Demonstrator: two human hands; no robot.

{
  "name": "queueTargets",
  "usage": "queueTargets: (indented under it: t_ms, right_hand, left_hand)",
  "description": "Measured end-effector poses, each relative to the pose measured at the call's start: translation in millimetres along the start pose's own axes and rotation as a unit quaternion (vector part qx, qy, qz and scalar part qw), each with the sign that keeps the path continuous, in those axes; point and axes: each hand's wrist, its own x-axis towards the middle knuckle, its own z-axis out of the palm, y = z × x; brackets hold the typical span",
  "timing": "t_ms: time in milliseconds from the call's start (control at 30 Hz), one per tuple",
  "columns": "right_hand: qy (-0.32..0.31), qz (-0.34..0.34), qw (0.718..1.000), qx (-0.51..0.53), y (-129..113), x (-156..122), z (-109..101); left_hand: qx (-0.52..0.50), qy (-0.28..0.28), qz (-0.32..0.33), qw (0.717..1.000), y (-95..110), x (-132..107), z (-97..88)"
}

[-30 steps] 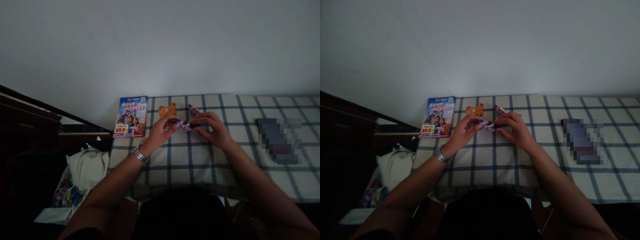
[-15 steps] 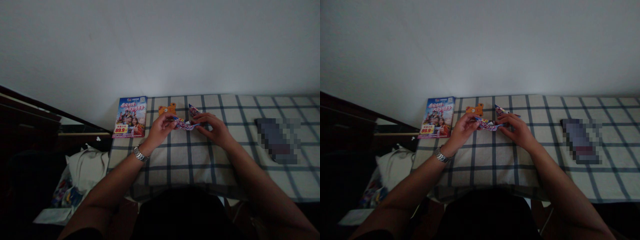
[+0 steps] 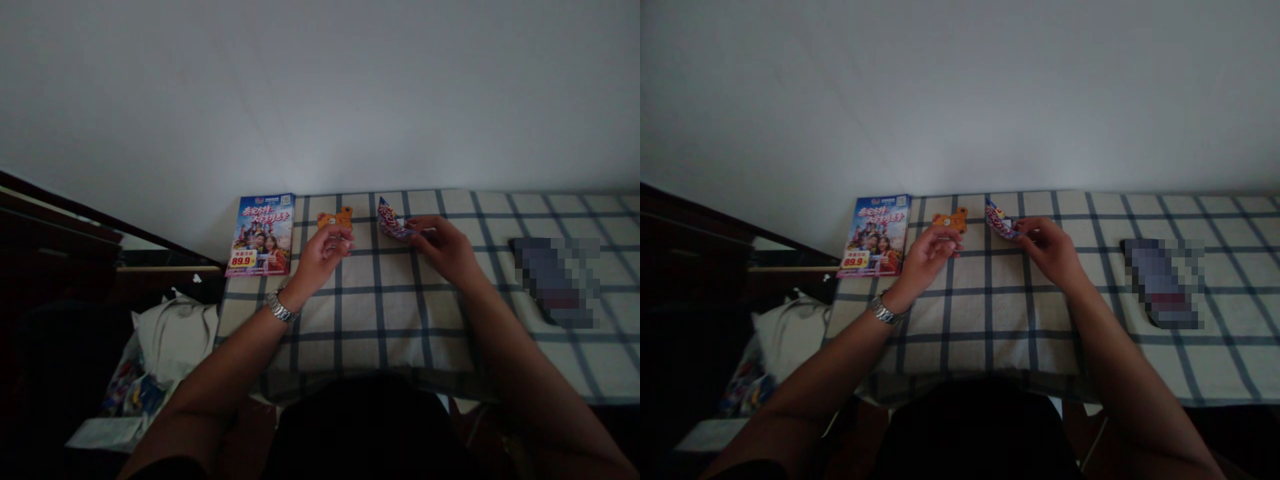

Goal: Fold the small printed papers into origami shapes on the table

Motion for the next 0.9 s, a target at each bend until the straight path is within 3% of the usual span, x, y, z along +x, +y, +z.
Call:
queueTargets:
  t_ms: [167,433,633,900]
  right_hand:
    - [0.023,0.072,0.996,0.042,9,1,0]
    - [0.013,0.044,0.997,0.055,8,2,3]
    - [-0.035,0.029,0.996,0.081,-2,-4,10]
    - [-0.096,0.027,0.992,0.074,-9,-11,22]
  left_hand:
    - [0.006,0.002,0.0,1.0,-3,1,0.4]
    - [0.04,0.001,0.007,0.999,-3,0,0.0]
    - [0.13,0.013,0.059,0.99,-7,-1,1.0]
    - [0.154,-0.012,0.075,0.985,-8,-3,4.2]
